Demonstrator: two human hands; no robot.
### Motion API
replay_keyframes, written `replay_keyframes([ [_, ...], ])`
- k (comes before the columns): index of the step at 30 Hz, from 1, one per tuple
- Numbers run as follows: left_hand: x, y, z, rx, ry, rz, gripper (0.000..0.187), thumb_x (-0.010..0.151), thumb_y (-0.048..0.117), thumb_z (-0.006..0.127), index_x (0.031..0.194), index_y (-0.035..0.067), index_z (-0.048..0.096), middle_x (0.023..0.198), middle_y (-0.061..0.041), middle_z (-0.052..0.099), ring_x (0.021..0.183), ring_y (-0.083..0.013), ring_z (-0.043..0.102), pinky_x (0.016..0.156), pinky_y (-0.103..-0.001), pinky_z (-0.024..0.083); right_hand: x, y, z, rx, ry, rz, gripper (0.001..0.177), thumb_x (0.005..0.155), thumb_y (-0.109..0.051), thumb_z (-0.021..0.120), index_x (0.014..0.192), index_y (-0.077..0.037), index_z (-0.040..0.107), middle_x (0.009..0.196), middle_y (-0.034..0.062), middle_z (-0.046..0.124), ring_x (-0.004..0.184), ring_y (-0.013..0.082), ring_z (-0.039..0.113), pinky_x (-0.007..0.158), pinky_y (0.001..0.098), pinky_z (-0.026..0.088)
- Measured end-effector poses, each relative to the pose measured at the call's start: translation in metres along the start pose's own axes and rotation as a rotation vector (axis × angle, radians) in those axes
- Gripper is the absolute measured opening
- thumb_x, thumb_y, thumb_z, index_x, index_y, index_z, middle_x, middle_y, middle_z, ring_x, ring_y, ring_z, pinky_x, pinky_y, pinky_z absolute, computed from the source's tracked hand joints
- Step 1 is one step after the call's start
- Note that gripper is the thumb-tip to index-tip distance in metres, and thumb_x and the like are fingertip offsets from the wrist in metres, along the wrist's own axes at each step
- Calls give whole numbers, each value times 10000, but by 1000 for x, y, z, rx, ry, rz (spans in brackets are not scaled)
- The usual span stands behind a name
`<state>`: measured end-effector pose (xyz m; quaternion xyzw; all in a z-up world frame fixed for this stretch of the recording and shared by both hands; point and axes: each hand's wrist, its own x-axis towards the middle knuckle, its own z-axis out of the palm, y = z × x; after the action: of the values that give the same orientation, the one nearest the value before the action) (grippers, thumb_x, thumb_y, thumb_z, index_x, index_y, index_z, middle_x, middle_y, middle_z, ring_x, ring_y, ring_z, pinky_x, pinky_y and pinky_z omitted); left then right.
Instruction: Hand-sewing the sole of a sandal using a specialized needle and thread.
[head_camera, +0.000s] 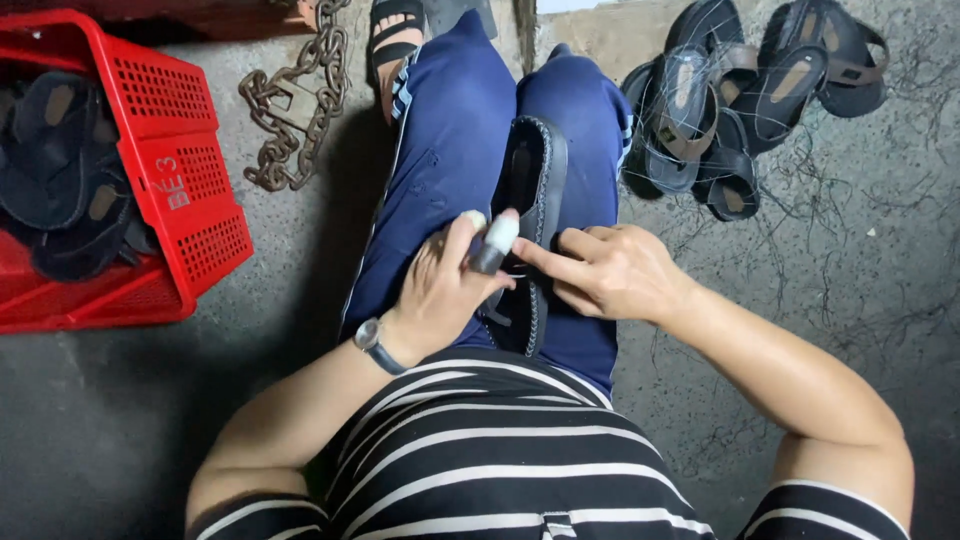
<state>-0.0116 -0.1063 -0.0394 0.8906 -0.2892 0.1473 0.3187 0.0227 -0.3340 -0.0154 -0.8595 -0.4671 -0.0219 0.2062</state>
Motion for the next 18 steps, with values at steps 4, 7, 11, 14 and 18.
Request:
replay_keyframes([
  [4, -3, 11, -5, -2, 57, 71, 198, 868, 177, 691, 856, 51, 539, 936, -156, 530, 827, -345, 552, 670, -429, 463, -1, -6, 3, -26, -11, 75, 370, 857, -223, 488, 1197, -229, 631, 681, -1, 457, 488, 168, 556, 459, 250, 478],
  [7, -1, 14, 1, 77, 66, 152, 156, 859, 146, 689, 766, 76, 585, 956, -122, 571, 911, -298, 559, 765, -419, 475, 2, -7, 4, -33, -18, 90, 353, 843, -217, 506, 1171, -228, 636, 677, -5, 468, 485, 168, 566, 456, 255, 481],
  [11, 13, 24, -21, -116, -86, 31, 186, 871, 171, 631, 733, 53, 593, 902, -82, 526, 919, -285, 520, 714, -376, 431, -2, -8, 7, -8, -30, 121, 419, 809, -183, 501, 1209, -218, 620, 679, 3, 463, 475, 195, 565, 440, 289, 488],
  [14, 17, 25, -38, -435, -203, -120, 134, 794, 76, 676, 702, 19, 597, 929, -85, 588, 913, -295, 601, 736, -341, 500, 1, -11, 0, 12, -39, 137, 416, 822, -174, 505, 1220, -217, 619, 672, 10, 486, 491, 201, 592, 446, 283, 494],
  [18, 22, 28, -51, -529, -220, -241, 121, 747, 55, 698, 668, 24, 612, 922, -87, 634, 890, -290, 640, 755, -345, 517, 3, -12, -2, 34, -48, 142, 420, 820, -167, 512, 1224, -210, 618, 667, 23, 498, 494, 223, 599, 448, 297, 499],
])
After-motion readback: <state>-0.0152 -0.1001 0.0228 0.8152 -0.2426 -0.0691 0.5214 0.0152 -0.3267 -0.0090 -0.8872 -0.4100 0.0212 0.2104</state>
